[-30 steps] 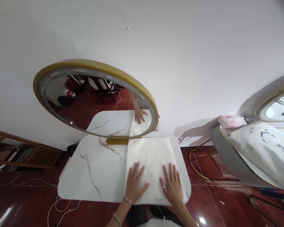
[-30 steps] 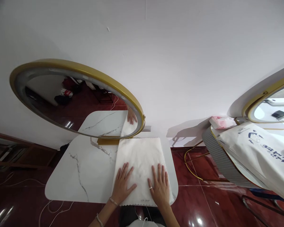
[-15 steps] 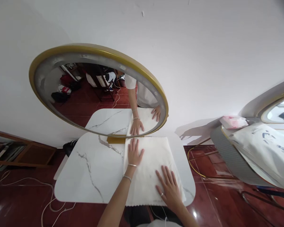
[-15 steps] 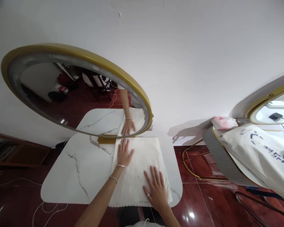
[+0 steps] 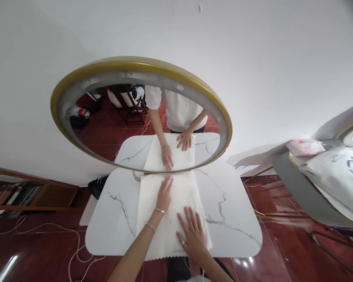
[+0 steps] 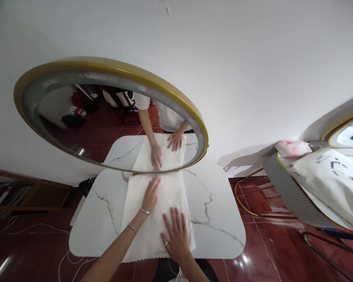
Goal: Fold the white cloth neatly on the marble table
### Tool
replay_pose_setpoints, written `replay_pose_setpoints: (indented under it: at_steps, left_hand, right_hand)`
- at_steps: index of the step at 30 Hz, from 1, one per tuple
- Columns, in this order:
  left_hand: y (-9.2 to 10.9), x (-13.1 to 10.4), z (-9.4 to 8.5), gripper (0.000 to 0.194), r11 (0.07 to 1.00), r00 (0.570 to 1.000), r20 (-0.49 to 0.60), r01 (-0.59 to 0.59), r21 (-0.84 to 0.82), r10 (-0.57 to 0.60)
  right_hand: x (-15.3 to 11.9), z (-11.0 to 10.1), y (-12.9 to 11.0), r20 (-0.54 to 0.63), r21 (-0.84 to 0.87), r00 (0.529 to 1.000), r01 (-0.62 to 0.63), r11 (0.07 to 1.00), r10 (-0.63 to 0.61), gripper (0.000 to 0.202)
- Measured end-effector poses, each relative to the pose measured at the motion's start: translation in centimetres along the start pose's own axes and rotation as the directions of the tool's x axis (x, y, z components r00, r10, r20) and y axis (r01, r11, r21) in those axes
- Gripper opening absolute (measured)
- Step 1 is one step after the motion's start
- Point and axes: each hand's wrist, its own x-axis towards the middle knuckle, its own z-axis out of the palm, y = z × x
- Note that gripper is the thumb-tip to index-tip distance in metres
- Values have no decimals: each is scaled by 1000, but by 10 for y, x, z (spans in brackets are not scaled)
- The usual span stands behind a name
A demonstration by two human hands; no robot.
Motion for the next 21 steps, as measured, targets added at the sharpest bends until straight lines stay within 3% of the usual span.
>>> replay_pose_setpoints:
  at_steps: [3, 5, 8, 13, 21]
  left_hand:
    - [56, 26, 25, 60, 994, 993, 59, -98, -40, 100]
    - [86, 39, 39, 64, 993, 992, 76, -101, -53, 105]
    - [101, 46, 47, 69, 994, 992, 86, -82, -65, 88]
    - [68, 32, 33, 74, 993, 992, 90, -82, -82, 89]
    - [-24, -7, -4, 71, 993, 990, 99, -95, -75, 102]
  right_hand:
    - [-9, -3, 10, 8, -25, 1000, -11, 1000, 12, 67]
    - [-15, -4, 17, 13, -35, 999, -35, 999, 36, 68]
    - [-21, -5, 19, 23, -29, 996, -83, 996, 83, 67]
    - [-12, 0, -10, 42, -1, 995, -89, 996, 89, 69]
    - [18, 28, -106, 86, 11, 994, -74, 997, 72, 78]
